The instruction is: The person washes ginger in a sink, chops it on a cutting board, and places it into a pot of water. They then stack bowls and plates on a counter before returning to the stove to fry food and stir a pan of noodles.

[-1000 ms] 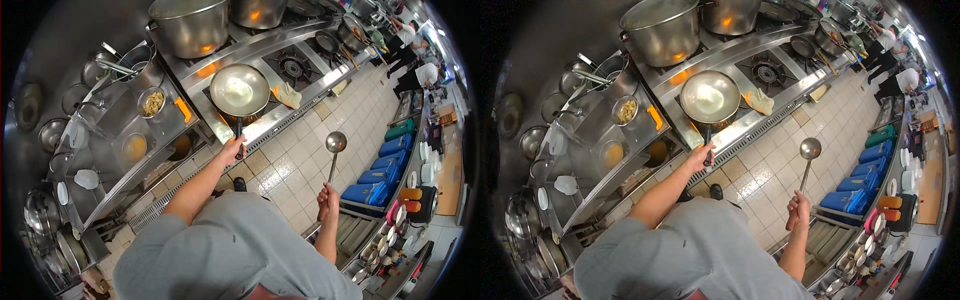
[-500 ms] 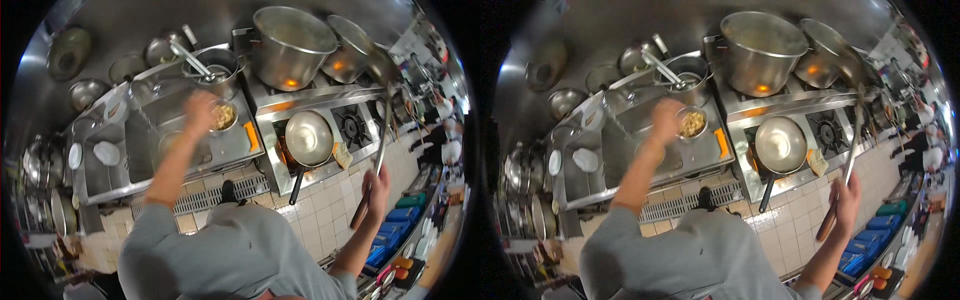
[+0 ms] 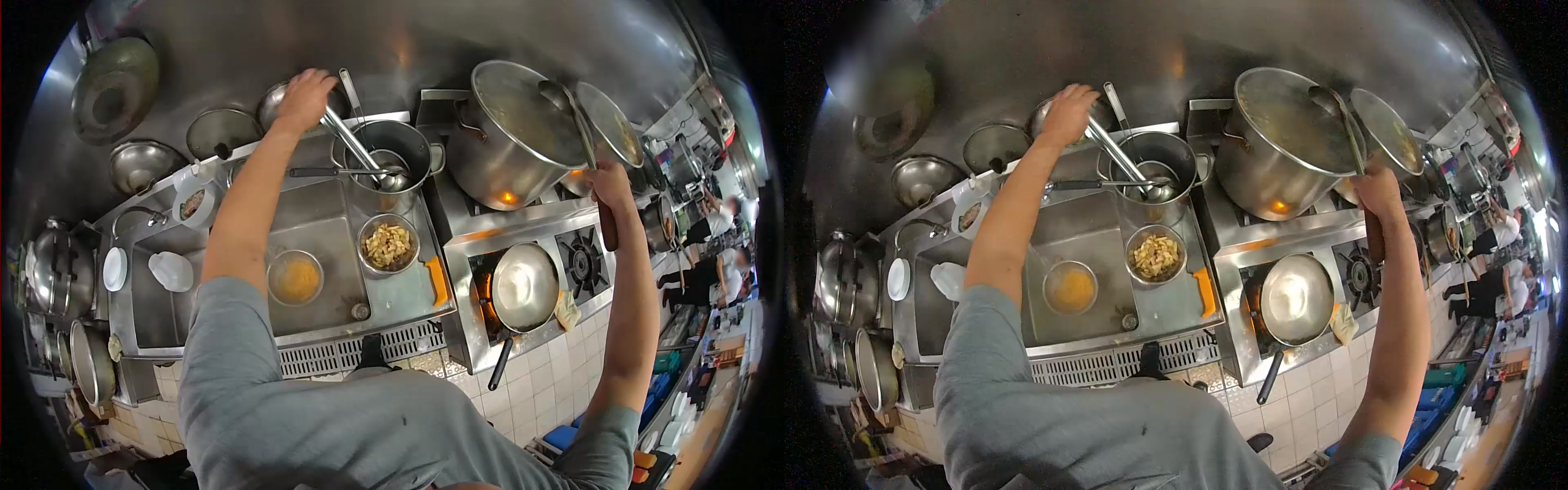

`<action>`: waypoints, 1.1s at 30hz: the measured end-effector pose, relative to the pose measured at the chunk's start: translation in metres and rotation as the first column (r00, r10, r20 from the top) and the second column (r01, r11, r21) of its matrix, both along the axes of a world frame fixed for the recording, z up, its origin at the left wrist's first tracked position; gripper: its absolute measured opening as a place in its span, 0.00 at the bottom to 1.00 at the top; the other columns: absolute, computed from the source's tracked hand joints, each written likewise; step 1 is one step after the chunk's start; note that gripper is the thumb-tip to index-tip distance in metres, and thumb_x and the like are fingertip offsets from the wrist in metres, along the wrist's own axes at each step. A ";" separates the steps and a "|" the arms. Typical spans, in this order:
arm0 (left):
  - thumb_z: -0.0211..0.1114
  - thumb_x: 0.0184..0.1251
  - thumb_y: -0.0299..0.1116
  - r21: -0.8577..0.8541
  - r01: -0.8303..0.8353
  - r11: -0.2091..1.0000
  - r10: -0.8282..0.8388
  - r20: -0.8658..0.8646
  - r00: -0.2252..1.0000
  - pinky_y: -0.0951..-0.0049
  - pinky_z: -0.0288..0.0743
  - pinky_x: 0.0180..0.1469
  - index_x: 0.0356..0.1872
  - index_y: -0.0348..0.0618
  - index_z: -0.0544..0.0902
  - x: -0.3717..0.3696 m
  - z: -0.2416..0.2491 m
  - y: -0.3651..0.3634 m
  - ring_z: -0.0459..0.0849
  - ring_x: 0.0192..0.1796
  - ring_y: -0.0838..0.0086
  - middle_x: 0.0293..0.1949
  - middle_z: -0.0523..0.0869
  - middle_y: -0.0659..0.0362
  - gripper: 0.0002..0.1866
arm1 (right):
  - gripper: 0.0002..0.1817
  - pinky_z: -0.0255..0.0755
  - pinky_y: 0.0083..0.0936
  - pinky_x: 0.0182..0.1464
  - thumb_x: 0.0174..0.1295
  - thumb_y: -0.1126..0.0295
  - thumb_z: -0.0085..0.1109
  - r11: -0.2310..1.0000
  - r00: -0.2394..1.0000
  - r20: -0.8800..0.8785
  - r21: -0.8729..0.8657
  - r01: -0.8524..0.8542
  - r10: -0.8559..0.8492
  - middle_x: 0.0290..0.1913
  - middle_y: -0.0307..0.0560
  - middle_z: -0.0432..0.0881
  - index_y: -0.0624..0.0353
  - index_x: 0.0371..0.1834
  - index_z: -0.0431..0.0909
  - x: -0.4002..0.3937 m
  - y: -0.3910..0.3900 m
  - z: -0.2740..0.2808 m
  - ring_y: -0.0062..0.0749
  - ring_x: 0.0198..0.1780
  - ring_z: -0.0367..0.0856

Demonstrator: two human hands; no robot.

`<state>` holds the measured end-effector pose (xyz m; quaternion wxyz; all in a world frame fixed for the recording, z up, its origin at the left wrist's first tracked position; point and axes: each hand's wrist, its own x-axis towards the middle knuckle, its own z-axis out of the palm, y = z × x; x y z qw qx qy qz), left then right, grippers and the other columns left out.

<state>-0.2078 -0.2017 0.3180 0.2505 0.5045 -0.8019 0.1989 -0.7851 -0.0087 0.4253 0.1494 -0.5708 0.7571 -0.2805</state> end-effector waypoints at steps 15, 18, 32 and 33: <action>0.60 0.63 0.31 0.290 -0.138 0.947 -0.111 0.700 0.706 0.55 0.72 0.61 0.38 0.46 0.90 -0.106 0.048 -0.006 0.90 0.44 0.60 0.44 0.90 0.51 0.10 | 0.10 0.65 0.15 0.20 0.69 0.70 0.54 0.984 0.125 0.983 0.146 -0.099 -0.133 0.25 0.39 0.73 0.60 0.30 0.68 0.027 -0.006 0.004 0.19 0.23 0.74; 0.59 0.64 0.30 0.115 -0.064 0.991 -0.020 0.616 0.788 0.54 0.73 0.59 0.37 0.45 0.89 -0.093 0.062 -0.008 0.90 0.45 0.59 0.41 0.90 0.53 0.10 | 0.08 0.67 0.17 0.19 0.67 0.72 0.55 0.967 -0.188 0.972 0.090 -0.239 -0.137 0.28 0.42 0.75 0.63 0.33 0.69 0.030 0.005 0.006 0.21 0.23 0.75; 0.54 0.74 0.37 0.135 -0.411 0.902 0.408 0.048 0.912 0.53 0.76 0.47 0.44 0.42 0.76 -0.005 0.129 0.151 0.84 0.47 0.42 0.39 0.87 0.45 0.09 | 0.06 0.70 0.18 0.24 0.62 0.79 0.53 0.934 -0.582 0.810 -0.147 -0.325 -0.075 0.29 0.44 0.71 0.63 0.31 0.65 0.032 0.042 0.032 0.27 0.25 0.78; 0.54 0.73 0.34 0.259 -0.305 0.917 0.322 -0.026 0.946 0.52 0.76 0.46 0.44 0.41 0.75 0.019 0.114 0.159 0.84 0.43 0.43 0.37 0.87 0.45 0.08 | 0.05 0.70 0.17 0.24 0.62 0.79 0.52 0.931 -0.576 0.815 -0.160 -0.328 -0.062 0.30 0.44 0.71 0.63 0.31 0.65 0.029 0.043 0.035 0.26 0.25 0.77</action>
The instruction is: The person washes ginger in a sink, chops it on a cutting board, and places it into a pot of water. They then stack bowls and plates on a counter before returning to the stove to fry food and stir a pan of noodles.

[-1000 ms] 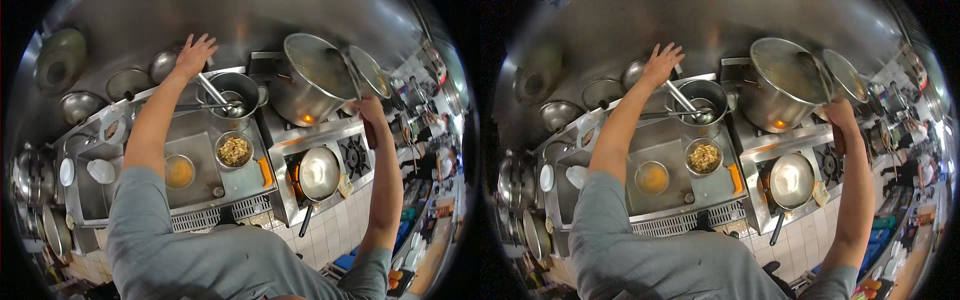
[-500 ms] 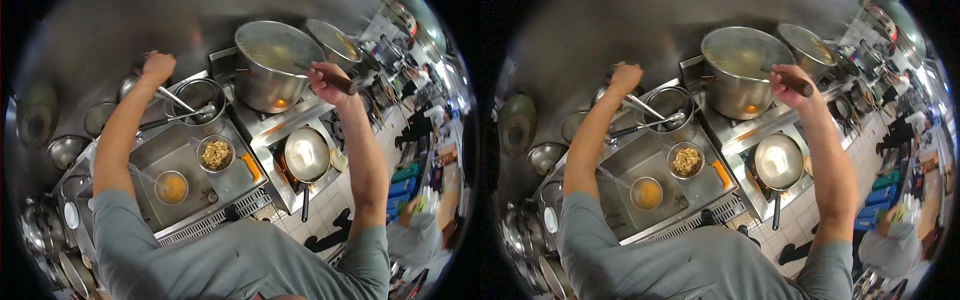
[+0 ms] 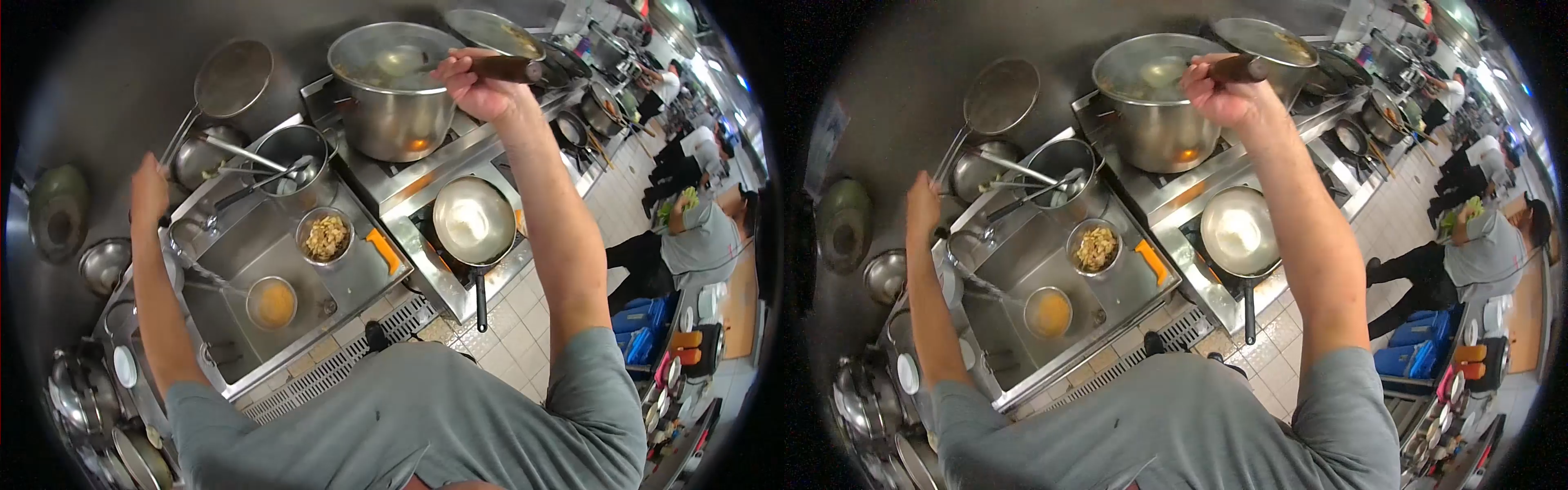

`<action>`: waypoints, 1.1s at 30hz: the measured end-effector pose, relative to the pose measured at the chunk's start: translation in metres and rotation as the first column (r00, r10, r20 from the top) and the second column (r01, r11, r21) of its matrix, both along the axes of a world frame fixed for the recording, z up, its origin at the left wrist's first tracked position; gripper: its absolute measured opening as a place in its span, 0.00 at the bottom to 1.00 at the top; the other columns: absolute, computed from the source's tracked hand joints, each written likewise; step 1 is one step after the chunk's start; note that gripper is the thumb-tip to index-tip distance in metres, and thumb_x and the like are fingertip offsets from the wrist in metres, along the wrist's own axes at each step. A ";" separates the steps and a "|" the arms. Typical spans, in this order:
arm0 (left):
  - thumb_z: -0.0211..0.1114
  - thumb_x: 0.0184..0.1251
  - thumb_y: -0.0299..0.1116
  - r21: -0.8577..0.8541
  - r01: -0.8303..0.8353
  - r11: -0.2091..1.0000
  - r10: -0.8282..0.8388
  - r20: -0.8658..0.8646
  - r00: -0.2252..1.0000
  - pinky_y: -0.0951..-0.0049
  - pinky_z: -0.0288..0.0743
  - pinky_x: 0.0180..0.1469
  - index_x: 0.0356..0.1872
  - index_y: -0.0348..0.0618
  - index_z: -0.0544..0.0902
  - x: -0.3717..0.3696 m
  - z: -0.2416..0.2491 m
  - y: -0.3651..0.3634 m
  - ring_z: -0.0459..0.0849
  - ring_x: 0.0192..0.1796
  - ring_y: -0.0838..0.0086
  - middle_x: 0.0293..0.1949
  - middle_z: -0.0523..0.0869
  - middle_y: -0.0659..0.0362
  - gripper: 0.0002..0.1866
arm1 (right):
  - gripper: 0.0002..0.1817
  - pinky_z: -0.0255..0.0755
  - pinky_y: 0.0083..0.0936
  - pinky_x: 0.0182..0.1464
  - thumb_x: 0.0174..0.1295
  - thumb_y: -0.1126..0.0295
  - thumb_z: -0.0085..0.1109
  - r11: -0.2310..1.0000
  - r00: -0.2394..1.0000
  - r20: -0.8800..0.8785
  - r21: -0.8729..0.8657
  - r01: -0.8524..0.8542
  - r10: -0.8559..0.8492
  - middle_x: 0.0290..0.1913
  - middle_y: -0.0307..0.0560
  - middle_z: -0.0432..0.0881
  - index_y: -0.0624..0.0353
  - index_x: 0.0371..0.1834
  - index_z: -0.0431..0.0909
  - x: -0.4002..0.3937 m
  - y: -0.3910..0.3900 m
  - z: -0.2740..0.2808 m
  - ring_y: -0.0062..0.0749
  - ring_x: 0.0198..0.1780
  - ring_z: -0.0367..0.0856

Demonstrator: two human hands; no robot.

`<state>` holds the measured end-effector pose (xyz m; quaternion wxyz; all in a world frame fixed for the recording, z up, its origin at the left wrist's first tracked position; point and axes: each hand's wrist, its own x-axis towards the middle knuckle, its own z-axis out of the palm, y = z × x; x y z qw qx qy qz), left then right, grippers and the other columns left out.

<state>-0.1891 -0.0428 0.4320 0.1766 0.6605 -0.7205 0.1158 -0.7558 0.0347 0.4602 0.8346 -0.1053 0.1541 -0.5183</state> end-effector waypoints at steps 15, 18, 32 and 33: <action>0.54 0.75 0.33 0.305 0.735 0.605 0.337 -0.935 0.110 0.80 0.63 0.17 0.57 0.34 0.76 -0.211 -0.192 0.298 0.72 0.17 0.80 0.26 0.79 0.60 0.16 | 0.08 0.76 0.16 0.19 0.69 0.75 0.41 0.965 0.964 0.058 -0.019 0.262 -0.261 0.25 0.47 0.74 0.67 0.31 0.66 -0.008 0.105 0.050 0.28 0.21 0.78; 0.54 0.75 0.32 0.336 0.769 0.544 0.459 -0.886 0.062 0.80 0.62 0.17 0.59 0.35 0.77 -0.255 -0.208 0.292 0.71 0.16 0.81 0.25 0.78 0.61 0.17 | 0.07 0.75 0.15 0.20 0.67 0.77 0.44 0.960 0.962 0.055 -0.067 0.271 -0.267 0.26 0.45 0.74 0.68 0.31 0.66 -0.020 0.141 0.049 0.27 0.22 0.78; 0.55 0.73 0.31 0.290 0.908 0.304 0.630 -0.776 0.037 0.78 0.62 0.17 0.57 0.37 0.76 -0.385 -0.251 0.302 0.71 0.17 0.81 0.28 0.78 0.61 0.15 | 0.18 0.65 0.12 0.15 0.70 0.66 0.53 0.953 0.926 -0.295 0.116 0.280 -0.236 0.28 0.37 0.74 0.70 0.55 0.71 -0.075 0.330 -0.142 0.16 0.21 0.72; 0.53 0.73 0.31 0.289 0.909 0.301 0.645 -0.764 0.029 0.77 0.63 0.17 0.55 0.35 0.77 -0.388 -0.258 0.303 0.71 0.17 0.80 0.27 0.78 0.61 0.15 | 0.16 0.64 0.14 0.15 0.69 0.66 0.54 0.968 0.901 -0.395 0.093 0.234 -0.180 0.27 0.36 0.73 0.68 0.52 0.72 -0.075 0.345 -0.164 0.17 0.20 0.71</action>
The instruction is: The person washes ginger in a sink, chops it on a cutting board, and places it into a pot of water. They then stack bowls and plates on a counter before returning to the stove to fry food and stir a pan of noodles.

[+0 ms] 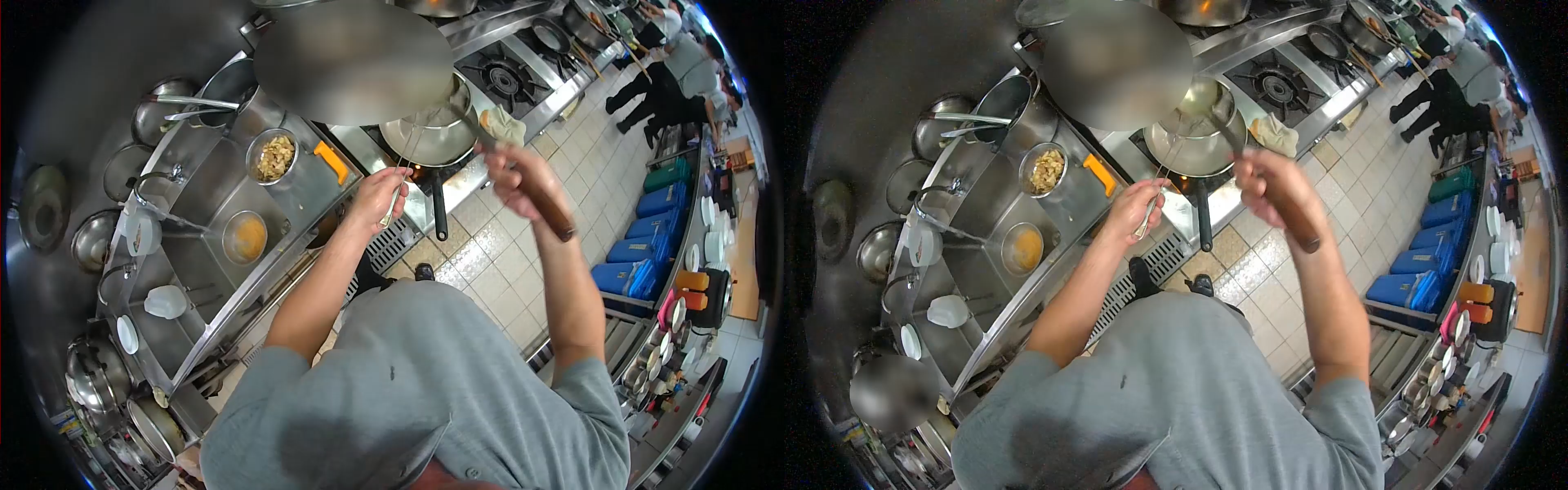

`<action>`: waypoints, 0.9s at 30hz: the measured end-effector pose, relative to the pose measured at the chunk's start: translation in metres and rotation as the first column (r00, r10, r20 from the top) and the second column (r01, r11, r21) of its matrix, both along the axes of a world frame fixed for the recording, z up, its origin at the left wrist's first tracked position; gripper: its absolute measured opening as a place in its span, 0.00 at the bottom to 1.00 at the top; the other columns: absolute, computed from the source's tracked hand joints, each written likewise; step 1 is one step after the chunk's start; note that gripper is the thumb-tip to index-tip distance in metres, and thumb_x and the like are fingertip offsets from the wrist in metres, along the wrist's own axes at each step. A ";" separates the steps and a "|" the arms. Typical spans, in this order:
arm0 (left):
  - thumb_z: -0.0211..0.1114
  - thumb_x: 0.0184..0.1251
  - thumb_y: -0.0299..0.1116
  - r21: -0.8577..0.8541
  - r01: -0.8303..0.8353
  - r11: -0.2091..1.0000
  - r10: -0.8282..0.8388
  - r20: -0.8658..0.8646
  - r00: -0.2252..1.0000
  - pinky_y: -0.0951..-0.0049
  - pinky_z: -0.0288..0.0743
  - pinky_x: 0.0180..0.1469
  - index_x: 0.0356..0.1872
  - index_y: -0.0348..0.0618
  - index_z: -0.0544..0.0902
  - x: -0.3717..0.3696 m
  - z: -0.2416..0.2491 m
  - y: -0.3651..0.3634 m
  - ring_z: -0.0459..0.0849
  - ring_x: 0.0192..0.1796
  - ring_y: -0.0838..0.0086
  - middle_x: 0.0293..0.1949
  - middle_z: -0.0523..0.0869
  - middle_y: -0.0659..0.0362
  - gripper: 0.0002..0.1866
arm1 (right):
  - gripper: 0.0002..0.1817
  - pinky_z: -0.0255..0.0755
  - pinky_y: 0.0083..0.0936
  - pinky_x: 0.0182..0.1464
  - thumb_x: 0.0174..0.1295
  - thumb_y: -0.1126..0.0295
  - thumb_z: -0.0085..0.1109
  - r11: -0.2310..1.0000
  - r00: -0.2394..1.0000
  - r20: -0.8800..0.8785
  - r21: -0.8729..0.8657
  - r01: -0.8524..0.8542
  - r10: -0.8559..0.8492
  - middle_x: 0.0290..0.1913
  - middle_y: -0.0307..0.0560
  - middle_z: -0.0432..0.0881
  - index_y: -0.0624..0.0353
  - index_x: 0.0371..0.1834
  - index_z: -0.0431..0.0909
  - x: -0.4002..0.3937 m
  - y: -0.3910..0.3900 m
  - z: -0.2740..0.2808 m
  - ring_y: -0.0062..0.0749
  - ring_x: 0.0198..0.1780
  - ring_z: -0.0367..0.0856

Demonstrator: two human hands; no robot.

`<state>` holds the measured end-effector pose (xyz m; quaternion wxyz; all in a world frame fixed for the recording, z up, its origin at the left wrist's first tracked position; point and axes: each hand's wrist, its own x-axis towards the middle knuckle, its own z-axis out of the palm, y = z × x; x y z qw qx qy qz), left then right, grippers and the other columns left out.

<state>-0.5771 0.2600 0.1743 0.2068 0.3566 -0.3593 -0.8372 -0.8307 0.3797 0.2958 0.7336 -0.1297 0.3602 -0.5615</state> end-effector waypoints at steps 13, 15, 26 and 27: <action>0.54 0.73 0.33 -0.088 0.061 0.994 -0.047 0.157 0.987 0.77 0.65 0.18 0.54 0.36 0.78 0.003 -0.060 0.004 0.71 0.18 0.80 0.27 0.78 0.62 0.15 | 0.27 0.75 0.28 0.29 0.63 0.73 0.61 0.996 0.243 -0.970 0.016 0.091 -0.007 0.34 0.48 0.81 0.69 0.66 0.69 0.028 0.047 -0.008 0.28 0.26 0.78; 0.54 0.73 0.33 -0.072 0.036 0.997 -0.027 0.132 0.991 0.76 0.66 0.18 0.53 0.36 0.79 0.009 -0.050 0.003 0.72 0.18 0.79 0.27 0.78 0.61 0.15 | 0.28 0.77 0.29 0.37 0.63 0.73 0.61 0.993 0.163 -0.984 -0.058 0.104 -0.075 0.36 0.49 0.82 0.66 0.67 0.70 0.025 0.015 0.029 0.29 0.32 0.80; 0.53 0.75 0.33 -0.148 0.124 0.981 -0.110 0.098 0.989 0.76 0.66 0.19 0.56 0.34 0.78 0.039 -0.030 -0.019 0.73 0.16 0.77 0.28 0.80 0.58 0.17 | 0.14 0.71 0.26 0.31 0.58 0.62 0.62 0.956 -0.011 -0.980 -0.192 -0.223 -0.199 0.26 0.42 0.81 0.63 0.37 0.83 0.013 -0.357 0.125 0.27 0.27 0.78; 0.53 0.75 0.33 -0.155 0.121 0.980 -0.107 0.096 0.990 0.76 0.66 0.19 0.56 0.34 0.78 0.041 -0.030 -0.020 0.73 0.16 0.77 0.28 0.80 0.58 0.17 | 0.12 0.71 0.24 0.29 0.58 0.63 0.62 0.962 0.214 -0.972 -0.148 -0.230 -0.098 0.26 0.41 0.82 0.62 0.33 0.82 0.017 -0.370 0.126 0.26 0.27 0.78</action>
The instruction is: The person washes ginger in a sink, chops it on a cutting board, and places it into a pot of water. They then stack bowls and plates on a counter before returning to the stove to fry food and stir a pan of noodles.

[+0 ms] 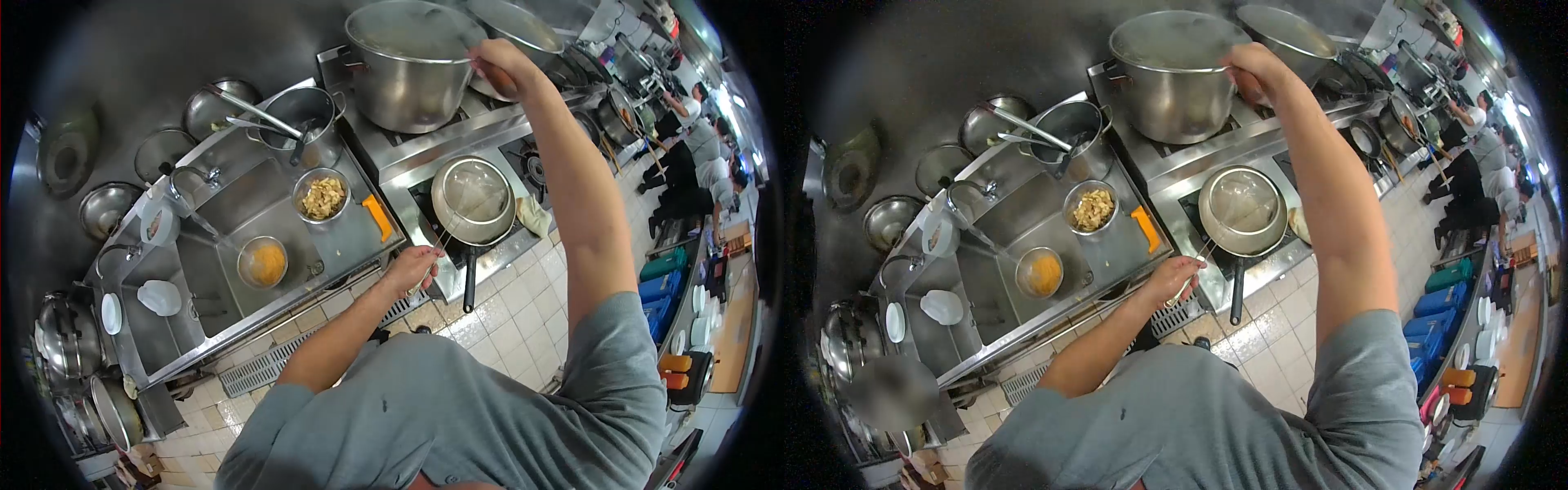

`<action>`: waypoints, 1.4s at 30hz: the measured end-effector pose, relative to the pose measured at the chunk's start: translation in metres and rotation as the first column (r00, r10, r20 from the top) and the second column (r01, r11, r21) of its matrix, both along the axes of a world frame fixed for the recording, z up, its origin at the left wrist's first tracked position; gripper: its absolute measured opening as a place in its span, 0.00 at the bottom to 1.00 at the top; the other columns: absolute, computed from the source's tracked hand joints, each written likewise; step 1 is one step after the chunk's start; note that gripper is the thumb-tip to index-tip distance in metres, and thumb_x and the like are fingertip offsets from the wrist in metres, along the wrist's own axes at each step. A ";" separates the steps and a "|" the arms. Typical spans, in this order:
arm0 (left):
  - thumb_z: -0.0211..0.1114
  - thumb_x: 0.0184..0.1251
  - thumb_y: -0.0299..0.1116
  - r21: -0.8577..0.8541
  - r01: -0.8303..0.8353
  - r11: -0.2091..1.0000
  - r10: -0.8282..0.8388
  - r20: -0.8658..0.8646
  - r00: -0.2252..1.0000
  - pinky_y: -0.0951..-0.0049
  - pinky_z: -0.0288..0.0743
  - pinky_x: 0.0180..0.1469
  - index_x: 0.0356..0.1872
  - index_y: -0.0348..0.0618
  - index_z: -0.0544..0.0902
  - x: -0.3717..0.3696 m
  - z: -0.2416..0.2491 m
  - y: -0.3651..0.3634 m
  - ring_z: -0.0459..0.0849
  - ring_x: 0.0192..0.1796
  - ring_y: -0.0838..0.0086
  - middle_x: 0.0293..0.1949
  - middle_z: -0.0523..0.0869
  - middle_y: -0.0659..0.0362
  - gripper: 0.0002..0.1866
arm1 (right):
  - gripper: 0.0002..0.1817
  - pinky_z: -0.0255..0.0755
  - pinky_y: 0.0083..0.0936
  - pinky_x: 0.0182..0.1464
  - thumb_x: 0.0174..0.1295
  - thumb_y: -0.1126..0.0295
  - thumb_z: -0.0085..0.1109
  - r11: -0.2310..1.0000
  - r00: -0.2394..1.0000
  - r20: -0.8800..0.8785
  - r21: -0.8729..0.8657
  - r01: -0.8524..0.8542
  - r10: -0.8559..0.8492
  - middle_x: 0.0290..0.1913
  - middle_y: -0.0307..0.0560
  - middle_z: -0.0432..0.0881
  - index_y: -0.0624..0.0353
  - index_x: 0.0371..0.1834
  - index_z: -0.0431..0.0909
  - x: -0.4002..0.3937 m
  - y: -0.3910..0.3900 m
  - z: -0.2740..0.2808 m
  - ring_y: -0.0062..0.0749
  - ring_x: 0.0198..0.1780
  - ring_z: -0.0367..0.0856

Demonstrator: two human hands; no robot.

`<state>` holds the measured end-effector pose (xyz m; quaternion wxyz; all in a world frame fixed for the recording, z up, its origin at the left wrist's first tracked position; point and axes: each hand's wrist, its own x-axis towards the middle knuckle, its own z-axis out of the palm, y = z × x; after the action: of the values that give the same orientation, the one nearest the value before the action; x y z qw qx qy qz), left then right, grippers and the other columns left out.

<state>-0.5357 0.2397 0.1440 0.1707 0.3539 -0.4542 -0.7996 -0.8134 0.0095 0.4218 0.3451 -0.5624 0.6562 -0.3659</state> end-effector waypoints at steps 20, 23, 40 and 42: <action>0.53 0.77 0.35 0.005 -0.025 1.000 0.024 0.033 0.999 0.73 0.66 0.18 0.51 0.35 0.80 -0.005 -0.012 0.007 0.73 0.17 0.75 0.26 0.80 0.58 0.15 | 0.09 0.64 0.18 0.15 0.67 0.74 0.45 0.999 -0.235 0.971 -0.030 0.020 0.034 0.23 0.45 0.72 0.63 0.28 0.64 0.018 0.113 0.089 0.26 0.19 0.72; 0.53 0.76 0.34 0.040 -0.030 0.999 0.027 0.063 0.998 0.73 0.66 0.19 0.52 0.36 0.80 -0.009 -0.017 0.007 0.73 0.18 0.75 0.26 0.79 0.59 0.14 | 0.10 0.65 0.17 0.16 0.67 0.72 0.47 1.000 -0.303 0.953 0.004 0.002 -0.003 0.24 0.45 0.72 0.62 0.27 0.64 0.019 0.156 0.103 0.26 0.21 0.74; 0.54 0.74 0.32 0.089 -0.049 0.995 0.047 0.023 0.999 0.78 0.65 0.17 0.56 0.36 0.77 -0.016 -0.021 0.006 0.72 0.18 0.80 0.27 0.79 0.61 0.16 | 0.13 0.67 0.22 0.17 0.66 0.65 0.56 0.899 0.486 0.763 0.419 0.131 -0.426 0.24 0.36 0.70 0.62 0.48 0.73 0.017 0.383 -0.170 0.21 0.17 0.69; 0.54 0.74 0.32 0.106 -0.047 0.993 0.045 0.023 0.999 0.77 0.66 0.17 0.56 0.36 0.77 -0.020 -0.037 0.010 0.72 0.18 0.80 0.27 0.79 0.61 0.16 | 0.21 0.69 0.25 0.23 0.63 0.69 0.59 0.896 0.706 0.593 0.423 0.137 -0.387 0.25 0.37 0.72 0.68 0.57 0.71 0.021 0.394 -0.198 0.24 0.19 0.71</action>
<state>-0.5554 0.2501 0.1073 0.1653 0.3812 -0.4043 -0.8148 -0.7922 0.4033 0.2235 0.5922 -0.2243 0.6183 -0.4654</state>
